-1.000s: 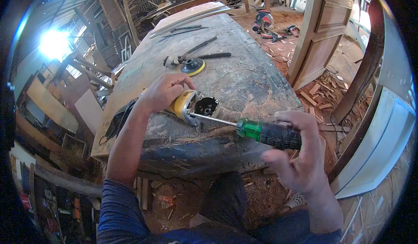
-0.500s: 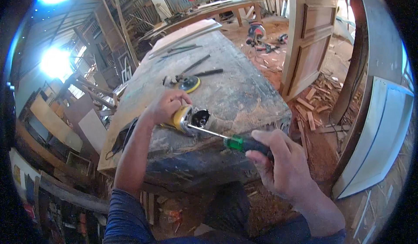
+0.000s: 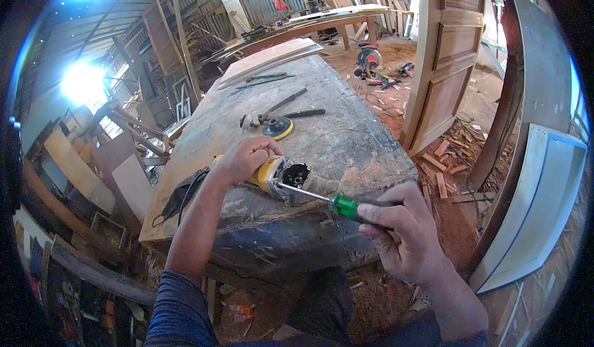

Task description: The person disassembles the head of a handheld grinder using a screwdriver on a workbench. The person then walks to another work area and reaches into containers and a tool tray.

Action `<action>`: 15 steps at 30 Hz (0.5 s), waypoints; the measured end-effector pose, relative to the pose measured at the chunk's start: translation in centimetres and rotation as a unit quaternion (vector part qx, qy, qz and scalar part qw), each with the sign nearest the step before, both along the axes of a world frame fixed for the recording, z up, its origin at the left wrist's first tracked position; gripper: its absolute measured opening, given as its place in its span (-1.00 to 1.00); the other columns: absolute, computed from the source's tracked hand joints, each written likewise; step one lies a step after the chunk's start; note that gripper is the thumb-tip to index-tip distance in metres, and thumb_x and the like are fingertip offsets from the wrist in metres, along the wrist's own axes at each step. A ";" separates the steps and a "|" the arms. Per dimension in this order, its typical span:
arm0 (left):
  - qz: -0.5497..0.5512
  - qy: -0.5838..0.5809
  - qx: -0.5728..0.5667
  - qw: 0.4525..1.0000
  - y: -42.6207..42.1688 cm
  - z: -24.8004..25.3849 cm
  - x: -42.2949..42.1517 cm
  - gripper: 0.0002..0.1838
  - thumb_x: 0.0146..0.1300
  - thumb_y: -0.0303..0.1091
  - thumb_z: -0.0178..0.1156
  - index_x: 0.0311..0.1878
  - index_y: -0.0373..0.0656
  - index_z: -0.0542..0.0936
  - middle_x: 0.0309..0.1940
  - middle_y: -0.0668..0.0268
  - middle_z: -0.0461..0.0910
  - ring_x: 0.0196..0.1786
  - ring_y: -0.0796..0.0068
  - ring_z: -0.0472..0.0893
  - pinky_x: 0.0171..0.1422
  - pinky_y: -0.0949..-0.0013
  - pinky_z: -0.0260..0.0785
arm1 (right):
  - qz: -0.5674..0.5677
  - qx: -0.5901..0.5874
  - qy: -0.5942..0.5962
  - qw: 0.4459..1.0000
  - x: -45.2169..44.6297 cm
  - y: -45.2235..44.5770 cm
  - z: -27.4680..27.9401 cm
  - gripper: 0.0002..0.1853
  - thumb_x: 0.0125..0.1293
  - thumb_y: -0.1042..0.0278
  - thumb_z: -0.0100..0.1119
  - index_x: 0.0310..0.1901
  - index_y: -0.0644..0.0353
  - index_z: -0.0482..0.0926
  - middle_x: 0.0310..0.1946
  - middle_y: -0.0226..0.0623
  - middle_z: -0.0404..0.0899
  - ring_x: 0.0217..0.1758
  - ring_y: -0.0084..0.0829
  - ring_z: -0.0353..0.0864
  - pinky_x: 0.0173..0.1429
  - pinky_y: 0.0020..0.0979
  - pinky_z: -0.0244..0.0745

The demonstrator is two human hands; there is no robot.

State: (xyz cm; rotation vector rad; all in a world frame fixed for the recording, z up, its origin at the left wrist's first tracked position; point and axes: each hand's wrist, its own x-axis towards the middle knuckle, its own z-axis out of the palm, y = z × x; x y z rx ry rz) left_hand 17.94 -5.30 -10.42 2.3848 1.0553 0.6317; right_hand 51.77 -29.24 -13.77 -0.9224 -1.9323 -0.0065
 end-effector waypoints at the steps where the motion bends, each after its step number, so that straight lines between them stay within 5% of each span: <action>1: -0.001 0.006 -0.001 1.000 0.0 -0.1 0.0 -0.63 0.35 -0.30 0.07 0.01 -0.22 0.80 -0.25 0.27 0.72 -0.12 0.47 0.65 0.09 0.32 0.49 | -0.006 0.013 0.016 1.000 -0.1 0.2 -0.1 -0.68 0.60 0.24 0.44 0.22 0.16 0.61 0.09 -0.02 0.64 0.13 -0.06 0.73 0.20 -0.12 0.64; 3: -0.003 0.017 -0.001 1.000 0.1 0.2 0.1 -0.62 0.35 -0.30 0.07 0.01 -0.22 0.80 -0.23 0.26 0.74 -0.11 0.45 0.66 0.10 0.32 0.50 | -0.017 0.043 0.048 0.998 -0.9 0.7 -0.3 -0.69 0.59 0.25 0.45 0.20 0.17 0.62 0.10 -0.02 0.63 0.10 -0.10 0.72 0.17 -0.14 0.63; 5: -0.005 0.012 0.003 1.000 0.0 0.3 0.1 -0.62 0.35 -0.29 0.07 0.01 -0.22 0.80 -0.21 0.26 0.75 -0.10 0.44 0.67 0.10 0.31 0.50 | -0.059 -0.051 0.125 0.989 -1.9 -0.5 0.4 -0.72 0.51 0.38 0.50 0.15 0.13 0.66 0.08 -0.07 0.61 0.06 -0.16 0.69 0.15 -0.16 0.61; 9: -0.007 0.009 0.003 1.000 0.0 0.3 0.2 -0.62 0.34 -0.29 0.07 0.01 -0.22 0.80 -0.18 0.24 0.78 -0.09 0.42 0.68 0.10 0.30 0.51 | -0.070 -0.174 0.076 0.979 -0.4 -0.7 0.4 -0.62 0.49 0.41 0.51 0.25 0.14 0.61 0.15 -0.05 0.59 0.10 -0.17 0.68 0.19 -0.16 0.59; 13: 0.001 0.008 0.008 1.000 -0.1 0.3 0.2 -0.62 0.35 -0.31 0.06 0.03 -0.23 0.80 -0.23 0.27 0.74 -0.12 0.45 0.66 0.08 0.31 0.50 | 0.001 -0.004 0.040 0.999 0.2 0.9 1.0 -0.60 0.57 0.32 0.46 0.31 0.22 0.57 0.08 -0.06 0.64 0.06 -0.14 0.72 0.16 -0.15 0.62; 15: 0.002 0.002 0.001 1.000 0.0 0.2 0.2 -0.62 0.35 -0.33 0.06 0.04 -0.25 0.79 -0.25 0.29 0.71 -0.13 0.47 0.65 0.06 0.32 0.50 | 0.013 -0.021 0.133 0.991 -1.0 1.0 0.8 -0.62 0.56 0.35 0.45 0.29 0.22 0.59 0.06 -0.08 0.65 0.04 -0.14 0.72 0.14 -0.16 0.62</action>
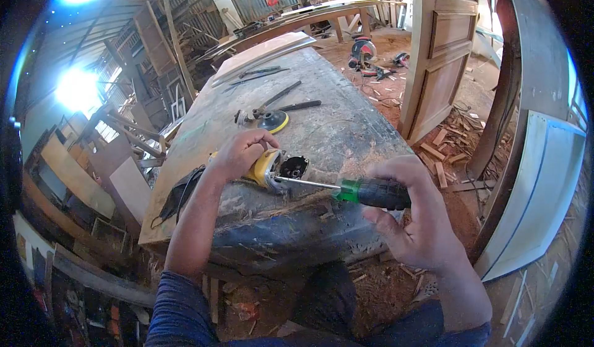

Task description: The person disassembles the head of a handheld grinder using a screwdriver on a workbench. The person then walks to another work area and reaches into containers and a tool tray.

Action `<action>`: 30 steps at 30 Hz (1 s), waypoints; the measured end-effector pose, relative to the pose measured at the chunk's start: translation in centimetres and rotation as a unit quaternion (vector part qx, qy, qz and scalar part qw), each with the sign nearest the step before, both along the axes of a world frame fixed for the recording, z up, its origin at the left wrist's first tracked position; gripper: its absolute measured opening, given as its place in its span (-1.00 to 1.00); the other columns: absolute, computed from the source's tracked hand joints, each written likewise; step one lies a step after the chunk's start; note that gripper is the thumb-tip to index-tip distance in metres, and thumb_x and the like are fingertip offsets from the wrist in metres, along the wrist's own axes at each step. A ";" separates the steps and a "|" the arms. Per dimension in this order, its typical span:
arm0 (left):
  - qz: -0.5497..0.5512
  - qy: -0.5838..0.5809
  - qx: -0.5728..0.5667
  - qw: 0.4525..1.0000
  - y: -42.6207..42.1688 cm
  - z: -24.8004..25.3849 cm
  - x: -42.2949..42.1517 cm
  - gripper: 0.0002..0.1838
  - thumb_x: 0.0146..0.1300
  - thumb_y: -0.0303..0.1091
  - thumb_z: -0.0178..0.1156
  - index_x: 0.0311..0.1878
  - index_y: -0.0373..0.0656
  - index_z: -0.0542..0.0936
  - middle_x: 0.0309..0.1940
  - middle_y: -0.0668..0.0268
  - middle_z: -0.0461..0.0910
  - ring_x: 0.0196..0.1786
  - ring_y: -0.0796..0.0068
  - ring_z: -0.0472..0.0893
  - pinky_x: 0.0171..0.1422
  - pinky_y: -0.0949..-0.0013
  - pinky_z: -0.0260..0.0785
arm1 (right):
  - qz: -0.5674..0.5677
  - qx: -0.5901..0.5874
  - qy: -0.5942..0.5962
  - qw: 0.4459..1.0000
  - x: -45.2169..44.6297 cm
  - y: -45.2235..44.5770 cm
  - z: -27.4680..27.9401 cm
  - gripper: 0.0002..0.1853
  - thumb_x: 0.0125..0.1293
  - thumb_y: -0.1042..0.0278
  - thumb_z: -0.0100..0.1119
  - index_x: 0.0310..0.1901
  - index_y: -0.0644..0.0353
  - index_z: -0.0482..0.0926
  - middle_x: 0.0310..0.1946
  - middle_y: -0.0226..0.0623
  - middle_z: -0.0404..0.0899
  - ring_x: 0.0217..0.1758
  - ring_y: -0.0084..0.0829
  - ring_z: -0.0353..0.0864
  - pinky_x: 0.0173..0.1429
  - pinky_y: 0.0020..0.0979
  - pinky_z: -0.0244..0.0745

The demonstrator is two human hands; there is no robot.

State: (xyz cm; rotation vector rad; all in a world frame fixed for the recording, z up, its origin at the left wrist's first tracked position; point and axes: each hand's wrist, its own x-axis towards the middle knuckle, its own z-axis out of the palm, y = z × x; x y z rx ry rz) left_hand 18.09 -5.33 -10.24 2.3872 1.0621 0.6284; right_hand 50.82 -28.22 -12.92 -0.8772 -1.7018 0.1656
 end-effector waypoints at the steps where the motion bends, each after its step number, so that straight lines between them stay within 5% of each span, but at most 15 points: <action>1: -0.002 -0.004 -0.002 1.000 0.1 -0.1 -0.1 -0.62 0.36 -0.34 0.06 0.05 -0.26 0.78 -0.26 0.30 0.70 -0.13 0.48 0.64 0.06 0.33 0.49 | -0.030 -0.056 0.022 0.998 -0.2 -0.4 0.2 -0.61 0.55 0.36 0.47 0.29 0.21 0.60 0.06 -0.09 0.65 0.05 -0.15 0.71 0.14 -0.16 0.62; 4: -0.014 -0.024 -0.005 1.000 0.5 -0.3 -0.3 -0.61 0.37 -0.36 0.05 0.08 -0.29 0.77 -0.27 0.31 0.68 -0.14 0.50 0.63 0.06 0.34 0.49 | -0.065 -0.105 0.010 0.992 0.0 -1.1 0.5 -0.55 0.53 0.33 0.50 0.34 0.20 0.58 0.07 -0.10 0.64 0.06 -0.16 0.70 0.15 -0.16 0.61; 6: -0.026 -0.055 0.000 0.998 0.4 -0.3 -0.4 -0.61 0.39 -0.37 0.04 0.10 -0.30 0.76 -0.26 0.32 0.68 -0.14 0.51 0.62 0.06 0.34 0.48 | -0.013 0.026 -0.104 0.994 1.2 0.1 0.0 -0.47 0.56 0.21 0.48 0.41 0.21 0.53 0.09 -0.09 0.64 0.05 -0.15 0.71 0.16 -0.16 0.61; 15: -0.005 -0.090 0.044 0.995 0.5 -0.7 -1.1 -0.88 0.46 -0.38 0.19 -0.14 -0.20 0.65 -0.18 0.33 0.69 -0.08 0.54 0.62 0.14 0.36 0.49 | -0.103 -0.042 -0.039 0.993 0.2 -0.4 -0.6 -0.50 0.52 0.20 0.54 0.35 0.17 0.58 0.06 -0.06 0.65 0.04 -0.15 0.72 0.13 -0.17 0.65; 18: -0.122 -0.286 -0.079 0.947 -0.7 -0.2 -1.3 -0.89 0.43 -0.39 0.34 -0.07 -0.17 0.63 -0.07 0.34 0.69 -0.02 0.54 0.61 0.18 0.36 0.47 | -0.036 0.110 -0.087 0.989 1.2 1.0 -0.6 -0.46 0.56 0.10 0.50 0.37 0.20 0.55 0.04 -0.06 0.67 0.00 -0.13 0.73 0.11 -0.14 0.67; 21: -0.209 -0.259 -0.103 0.937 -1.0 0.2 -1.4 -0.75 0.35 -0.44 0.48 0.01 -0.14 0.64 0.03 0.33 0.69 0.09 0.51 0.64 0.28 0.32 0.49 | -0.022 0.109 -0.063 0.992 0.2 1.1 -0.4 -0.53 0.58 0.17 0.48 0.34 0.19 0.55 0.03 -0.07 0.68 -0.01 -0.12 0.74 0.08 -0.13 0.68; 25: -0.202 -0.220 -0.123 0.947 -1.2 -0.1 -1.3 -0.70 0.29 -0.51 0.52 0.04 -0.13 0.67 0.03 0.30 0.72 0.18 0.47 0.69 0.40 0.26 0.51 | -0.095 -0.074 -0.029 0.992 0.2 -0.9 -0.4 -0.54 0.53 0.27 0.53 0.31 0.18 0.54 0.03 -0.09 0.70 -0.02 -0.12 0.75 0.06 -0.11 0.68; 30: -0.222 -0.212 -0.111 0.945 -2.5 0.5 -0.9 -0.70 0.24 -0.51 0.53 0.02 -0.13 0.71 0.02 0.31 0.74 0.18 0.45 0.69 0.42 0.24 0.49 | -0.050 0.061 -0.067 0.995 0.8 1.1 -0.5 -0.50 0.58 0.19 0.49 0.36 0.19 0.52 0.03 -0.04 0.72 -0.05 -0.11 0.78 0.06 -0.12 0.70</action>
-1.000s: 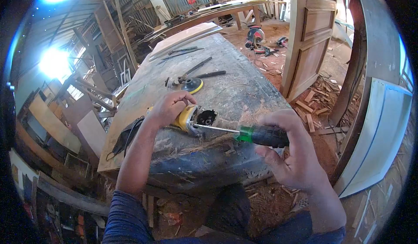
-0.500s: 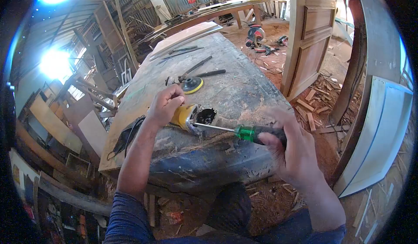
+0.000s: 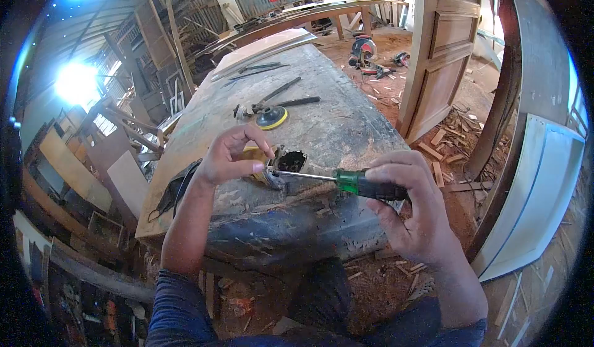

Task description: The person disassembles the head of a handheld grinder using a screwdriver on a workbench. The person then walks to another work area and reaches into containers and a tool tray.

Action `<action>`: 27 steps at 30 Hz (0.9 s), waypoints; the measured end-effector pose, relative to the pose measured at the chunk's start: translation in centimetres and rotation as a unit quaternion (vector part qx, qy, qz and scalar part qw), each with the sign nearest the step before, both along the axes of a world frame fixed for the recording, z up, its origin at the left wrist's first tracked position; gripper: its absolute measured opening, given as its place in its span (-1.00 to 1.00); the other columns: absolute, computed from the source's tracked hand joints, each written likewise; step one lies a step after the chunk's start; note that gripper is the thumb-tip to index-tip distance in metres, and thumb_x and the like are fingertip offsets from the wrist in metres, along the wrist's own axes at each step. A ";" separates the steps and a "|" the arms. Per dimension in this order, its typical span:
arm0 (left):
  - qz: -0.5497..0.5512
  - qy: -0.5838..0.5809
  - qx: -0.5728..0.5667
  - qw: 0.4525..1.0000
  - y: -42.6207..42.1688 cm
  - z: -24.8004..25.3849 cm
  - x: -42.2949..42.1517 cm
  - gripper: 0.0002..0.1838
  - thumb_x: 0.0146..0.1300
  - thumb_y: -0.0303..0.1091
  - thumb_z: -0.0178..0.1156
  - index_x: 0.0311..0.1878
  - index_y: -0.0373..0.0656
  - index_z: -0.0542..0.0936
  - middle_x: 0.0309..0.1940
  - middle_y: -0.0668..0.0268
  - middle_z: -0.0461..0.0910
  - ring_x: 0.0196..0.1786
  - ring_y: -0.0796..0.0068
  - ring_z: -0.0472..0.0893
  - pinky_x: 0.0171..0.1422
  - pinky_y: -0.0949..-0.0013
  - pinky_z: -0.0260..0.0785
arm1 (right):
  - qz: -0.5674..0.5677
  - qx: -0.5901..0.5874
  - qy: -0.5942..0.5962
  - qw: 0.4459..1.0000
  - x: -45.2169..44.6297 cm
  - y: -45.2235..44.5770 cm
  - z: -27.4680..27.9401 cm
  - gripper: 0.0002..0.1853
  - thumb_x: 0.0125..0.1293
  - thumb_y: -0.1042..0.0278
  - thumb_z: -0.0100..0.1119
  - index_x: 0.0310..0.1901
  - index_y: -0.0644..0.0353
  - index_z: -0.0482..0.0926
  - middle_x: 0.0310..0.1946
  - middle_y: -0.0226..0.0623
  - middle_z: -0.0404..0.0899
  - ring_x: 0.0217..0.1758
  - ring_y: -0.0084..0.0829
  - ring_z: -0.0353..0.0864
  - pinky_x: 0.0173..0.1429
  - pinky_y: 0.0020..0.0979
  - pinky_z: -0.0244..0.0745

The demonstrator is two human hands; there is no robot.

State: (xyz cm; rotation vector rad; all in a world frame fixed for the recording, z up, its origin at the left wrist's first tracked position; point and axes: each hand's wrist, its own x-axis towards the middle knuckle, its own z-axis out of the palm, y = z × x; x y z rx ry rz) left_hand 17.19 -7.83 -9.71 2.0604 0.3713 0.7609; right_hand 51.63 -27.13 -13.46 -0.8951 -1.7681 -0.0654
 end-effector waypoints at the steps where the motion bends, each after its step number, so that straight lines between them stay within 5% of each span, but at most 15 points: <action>1: 0.015 0.014 0.065 0.998 -0.3 0.2 0.3 -0.70 0.20 -0.51 0.53 -0.01 -0.12 0.73 -0.03 0.33 0.76 0.14 0.44 0.68 0.39 0.24 0.47 | -0.004 -0.007 0.002 1.000 -0.2 -0.1 0.2 -0.50 0.58 0.19 0.48 0.37 0.19 0.51 0.04 -0.02 0.72 -0.06 -0.10 0.78 0.06 -0.12 0.70; 3: 0.044 0.040 0.192 0.980 -0.9 0.5 0.9 -0.72 0.13 -0.51 0.52 -0.06 -0.09 0.77 -0.11 0.39 0.81 0.07 0.43 0.66 0.34 0.26 0.43 | -0.049 -0.107 0.010 0.993 -0.8 -1.9 1.1 -0.52 0.59 0.23 0.47 0.38 0.17 0.51 0.10 0.01 0.69 -0.02 -0.06 0.78 0.10 -0.12 0.71; 6: 0.072 0.037 0.293 0.953 -1.6 1.0 1.6 -0.69 0.01 -0.52 0.50 -0.12 -0.04 0.79 -0.18 0.44 0.81 -0.02 0.37 0.59 0.27 0.25 0.39 | -0.074 -0.094 0.003 0.993 -0.5 -1.8 -0.1 -0.51 0.58 0.22 0.47 0.38 0.17 0.51 0.12 0.02 0.69 0.07 -0.03 0.82 0.14 -0.09 0.71; 9: 0.080 0.047 0.325 0.941 -2.3 1.4 1.8 -0.65 -0.06 -0.52 0.47 -0.13 -0.03 0.79 -0.18 0.44 0.81 -0.04 0.34 0.57 0.26 0.24 0.41 | 0.026 0.021 -0.014 0.999 0.4 0.0 -0.2 -0.46 0.58 0.17 0.49 0.41 0.18 0.49 0.19 0.07 0.67 0.14 -0.06 0.82 0.18 -0.09 0.72; 15: 0.076 0.044 0.313 0.946 -2.6 0.7 2.2 -0.62 -0.10 -0.54 0.47 -0.12 -0.04 0.79 -0.23 0.43 0.78 -0.02 0.29 0.57 0.28 0.17 0.37 | -0.022 -0.169 0.011 0.985 0.4 -2.1 0.5 -0.39 0.57 0.18 0.48 0.47 0.20 0.41 0.16 0.03 0.60 0.05 -0.14 0.75 0.25 -0.13 0.66; 18: 0.077 0.043 0.325 0.942 -2.7 0.7 2.2 -0.62 -0.10 -0.54 0.46 -0.13 -0.04 0.79 -0.26 0.43 0.78 -0.05 0.28 0.58 0.27 0.18 0.38 | 0.015 -0.033 0.044 0.998 0.1 -0.1 -0.4 -0.37 0.57 0.18 0.48 0.48 0.21 0.40 0.06 -0.08 0.64 0.04 -0.18 0.73 0.31 -0.17 0.61; 21: 0.080 0.051 0.348 0.933 -2.8 0.9 2.4 -0.63 -0.10 -0.54 0.45 -0.13 -0.04 0.79 -0.26 0.42 0.78 -0.06 0.28 0.59 0.25 0.19 0.39 | 0.010 -0.132 0.114 0.985 -0.9 -1.7 0.7 -0.37 0.57 0.17 0.48 0.47 0.22 0.39 0.04 -0.14 0.65 0.07 -0.20 0.71 0.33 -0.19 0.58; 24: 0.081 0.051 0.353 0.931 -2.8 0.9 2.3 -0.64 -0.11 -0.53 0.45 -0.15 -0.05 0.78 -0.28 0.41 0.75 -0.08 0.28 0.59 0.24 0.18 0.39 | -0.066 -0.120 0.036 0.990 0.3 -1.2 -0.6 -0.39 0.57 0.18 0.47 0.46 0.23 0.40 0.04 -0.16 0.63 0.08 -0.25 0.71 0.29 -0.20 0.58; 27: 0.093 0.063 0.367 0.924 -2.9 1.1 2.4 -0.69 -0.13 -0.52 0.45 -0.22 -0.03 0.77 -0.29 0.40 0.70 -0.08 0.28 0.59 0.21 0.17 0.39 | 0.011 -0.054 0.062 0.997 -0.4 -0.4 -0.4 -0.41 0.58 0.17 0.46 0.43 0.25 0.41 0.05 -0.15 0.62 0.08 -0.29 0.71 0.27 -0.23 0.58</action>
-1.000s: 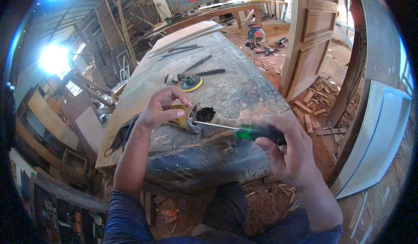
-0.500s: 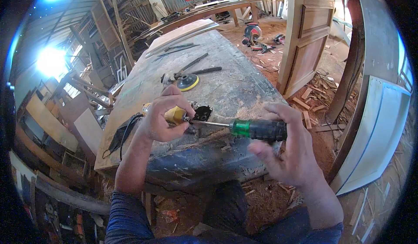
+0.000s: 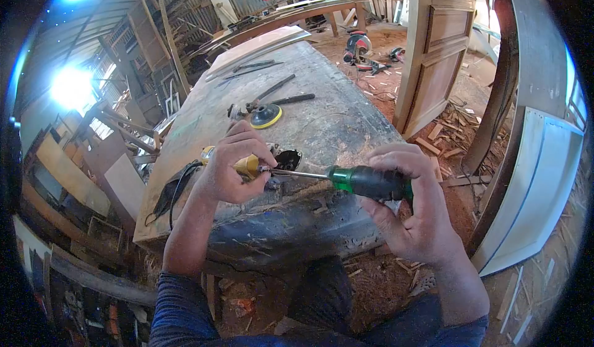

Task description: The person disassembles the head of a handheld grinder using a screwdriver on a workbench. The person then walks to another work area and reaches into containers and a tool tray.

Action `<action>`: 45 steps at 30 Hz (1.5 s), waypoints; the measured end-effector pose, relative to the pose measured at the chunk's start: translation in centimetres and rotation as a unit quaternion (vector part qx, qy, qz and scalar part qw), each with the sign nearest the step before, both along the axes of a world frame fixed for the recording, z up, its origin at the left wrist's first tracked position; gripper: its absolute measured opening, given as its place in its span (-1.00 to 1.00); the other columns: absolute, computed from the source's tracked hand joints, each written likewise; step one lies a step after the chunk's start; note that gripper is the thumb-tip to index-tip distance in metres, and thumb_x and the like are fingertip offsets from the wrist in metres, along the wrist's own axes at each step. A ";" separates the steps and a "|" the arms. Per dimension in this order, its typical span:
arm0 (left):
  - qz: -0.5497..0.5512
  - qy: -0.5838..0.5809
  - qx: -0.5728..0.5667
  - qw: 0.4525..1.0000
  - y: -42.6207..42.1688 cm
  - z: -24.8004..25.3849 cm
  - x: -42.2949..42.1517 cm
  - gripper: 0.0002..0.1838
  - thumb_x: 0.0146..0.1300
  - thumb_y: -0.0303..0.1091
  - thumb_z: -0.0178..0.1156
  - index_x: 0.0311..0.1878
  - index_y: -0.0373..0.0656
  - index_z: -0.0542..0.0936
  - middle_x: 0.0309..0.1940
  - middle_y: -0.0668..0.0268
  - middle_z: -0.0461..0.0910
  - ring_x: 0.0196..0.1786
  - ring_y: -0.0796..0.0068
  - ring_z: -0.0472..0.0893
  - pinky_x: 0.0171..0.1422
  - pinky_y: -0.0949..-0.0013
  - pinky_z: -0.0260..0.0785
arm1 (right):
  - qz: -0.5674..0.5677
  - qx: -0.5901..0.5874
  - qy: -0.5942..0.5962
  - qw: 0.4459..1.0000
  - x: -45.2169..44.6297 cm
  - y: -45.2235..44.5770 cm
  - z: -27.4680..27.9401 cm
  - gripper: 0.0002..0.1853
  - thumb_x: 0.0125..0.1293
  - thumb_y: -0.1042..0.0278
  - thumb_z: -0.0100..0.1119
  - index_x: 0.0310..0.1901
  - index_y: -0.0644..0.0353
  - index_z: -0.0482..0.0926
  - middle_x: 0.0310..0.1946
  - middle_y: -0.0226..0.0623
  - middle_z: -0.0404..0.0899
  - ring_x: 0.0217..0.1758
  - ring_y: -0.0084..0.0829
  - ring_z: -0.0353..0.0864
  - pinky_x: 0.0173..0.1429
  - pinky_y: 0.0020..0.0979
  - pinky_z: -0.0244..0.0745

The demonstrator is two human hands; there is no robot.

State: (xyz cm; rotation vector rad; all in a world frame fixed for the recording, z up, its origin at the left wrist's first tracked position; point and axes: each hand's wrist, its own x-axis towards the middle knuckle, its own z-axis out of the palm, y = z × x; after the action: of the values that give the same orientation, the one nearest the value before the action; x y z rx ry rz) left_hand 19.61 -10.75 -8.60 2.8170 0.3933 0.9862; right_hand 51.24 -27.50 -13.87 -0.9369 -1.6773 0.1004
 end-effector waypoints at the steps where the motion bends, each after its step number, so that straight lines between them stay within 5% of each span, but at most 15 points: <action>1: 0.004 0.003 0.004 1.000 -0.1 0.0 0.0 -0.71 -0.14 -0.51 0.45 -0.25 -0.02 0.77 -0.29 0.40 0.68 -0.09 0.28 0.58 0.21 0.17 0.37 | 0.010 0.000 0.005 1.000 -0.2 -0.1 0.2 -0.42 0.58 0.17 0.45 0.42 0.25 0.41 0.05 -0.15 0.62 0.08 -0.30 0.71 0.26 -0.24 0.59; 6: 0.041 0.029 0.042 0.998 -0.1 0.1 -0.3 -0.76 -0.17 -0.43 0.48 -0.34 0.01 0.74 -0.27 0.40 0.61 -0.08 0.29 0.57 0.23 0.16 0.29 | 0.000 -0.276 0.119 0.954 -0.4 -2.3 2.2 -0.56 0.63 0.24 0.40 0.33 0.23 0.45 0.06 -0.15 0.60 0.08 -0.38 0.70 0.24 -0.25 0.62; 9: 0.043 0.029 0.042 0.998 0.0 0.0 -0.3 -0.76 -0.18 -0.41 0.49 -0.34 0.02 0.74 -0.28 0.40 0.60 -0.07 0.29 0.56 0.26 0.15 0.26 | 0.085 -0.059 0.167 0.981 -1.0 -0.5 0.6 -0.60 0.62 0.23 0.43 0.27 0.21 0.50 0.07 -0.14 0.61 0.13 -0.38 0.71 0.24 -0.25 0.64; 12: 0.040 0.029 0.051 0.997 -0.1 0.0 -0.2 -0.77 -0.16 -0.40 0.50 -0.34 0.02 0.74 -0.27 0.40 0.62 -0.07 0.29 0.56 0.24 0.15 0.28 | 0.034 -0.220 0.156 0.962 -0.4 -1.4 1.7 -0.64 0.58 0.30 0.46 0.24 0.20 0.54 0.13 -0.11 0.63 0.22 -0.35 0.69 0.33 -0.25 0.60; 18: 0.026 -0.003 0.033 0.999 0.1 -0.1 -0.2 -0.79 -0.10 -0.42 0.52 -0.35 0.01 0.73 -0.24 0.39 0.69 -0.08 0.29 0.58 0.26 0.17 0.31 | 0.121 -0.010 0.092 0.988 0.9 0.0 0.3 -0.67 0.55 0.44 0.44 0.22 0.19 0.55 0.26 0.00 0.64 0.30 -0.31 0.65 0.44 -0.23 0.54; 21: 0.004 -0.008 0.002 1.000 0.4 -0.2 -0.2 -0.80 -0.07 -0.46 0.55 -0.35 0.00 0.75 -0.25 0.40 0.70 -0.08 0.31 0.60 0.29 0.18 0.33 | 0.059 0.073 0.076 0.993 2.5 0.2 1.2 -0.67 0.55 0.47 0.43 0.22 0.21 0.54 0.29 0.02 0.63 0.30 -0.29 0.65 0.43 -0.22 0.55; 25: -0.027 -0.008 -0.038 0.999 0.4 -0.1 -0.3 -0.79 -0.01 -0.47 0.64 -0.33 -0.02 0.79 -0.25 0.40 0.73 -0.08 0.36 0.64 0.26 0.21 0.39 | 0.027 0.069 0.202 0.977 3.1 -0.1 1.9 -0.72 0.62 0.57 0.30 0.25 0.27 0.50 0.33 0.00 0.59 0.29 -0.39 0.66 0.43 -0.31 0.60; 28: -0.062 0.029 -0.064 0.996 -1.0 1.0 -0.1 -0.79 0.07 -0.44 0.72 -0.27 -0.03 0.84 -0.22 0.42 0.76 -0.08 0.43 0.70 0.22 0.24 0.48 | 0.035 0.058 0.176 0.982 3.4 0.1 1.3 -0.70 0.65 0.51 0.31 0.28 0.26 0.50 0.33 -0.06 0.59 0.32 -0.44 0.65 0.44 -0.36 0.60; 31: -0.096 -0.091 -0.186 0.974 0.9 -0.1 -0.8 -0.82 0.17 -0.43 0.68 -0.19 -0.04 0.86 -0.22 0.42 0.78 -0.10 0.50 0.70 0.18 0.27 0.53 | 0.042 0.025 0.203 0.978 3.3 -0.2 0.6 -0.68 0.64 0.44 0.37 0.29 0.25 0.51 0.33 -0.10 0.59 0.32 -0.47 0.64 0.43 -0.39 0.57; 34: 0.096 -0.244 -0.242 0.934 3.3 0.2 -1.8 -0.85 0.31 -0.41 0.59 -0.08 -0.10 0.88 -0.22 0.36 0.83 -0.12 0.54 0.71 0.10 0.28 0.58 | 0.052 0.014 0.219 0.974 2.9 0.2 0.2 -0.68 0.64 0.42 0.38 0.28 0.25 0.51 0.32 -0.10 0.59 0.32 -0.47 0.63 0.44 -0.39 0.55; 37: 0.252 -0.013 -0.164 0.954 5.8 1.8 -2.7 -0.82 0.40 -0.38 0.52 0.00 -0.19 0.88 -0.22 0.26 0.86 -0.14 0.51 0.74 0.08 0.27 0.61 | 0.040 0.002 0.203 0.978 2.6 0.4 -0.3 -0.67 0.64 0.40 0.38 0.28 0.25 0.51 0.32 -0.10 0.59 0.32 -0.44 0.62 0.45 -0.36 0.54; 41: 0.288 0.109 -0.140 0.941 11.9 -1.2 -4.6 -0.75 0.44 -0.35 0.51 0.09 -0.23 0.87 -0.10 0.16 0.91 -0.04 0.41 0.83 0.13 0.27 0.64 | 0.046 -0.005 0.182 0.982 2.0 1.1 -0.7 -0.67 0.64 0.41 0.38 0.28 0.26 0.52 0.31 -0.10 0.60 0.34 -0.40 0.62 0.48 -0.30 0.53; 45: 0.235 -0.001 -0.262 0.936 13.9 -3.3 -5.2 -0.77 0.44 -0.38 0.52 0.06 -0.27 0.87 -0.09 0.13 0.91 -0.05 0.41 0.84 0.13 0.27 0.64 | 0.051 -0.021 0.175 0.983 1.7 1.7 -1.4 -0.67 0.64 0.39 0.38 0.27 0.26 0.52 0.29 -0.10 0.61 0.35 -0.39 0.62 0.48 -0.30 0.53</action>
State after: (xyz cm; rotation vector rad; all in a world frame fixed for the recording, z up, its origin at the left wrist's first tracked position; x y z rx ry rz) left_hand 14.37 3.13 -11.89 2.2736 1.1765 0.7929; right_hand 52.92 -25.75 -15.26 -0.8120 -1.3997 0.3503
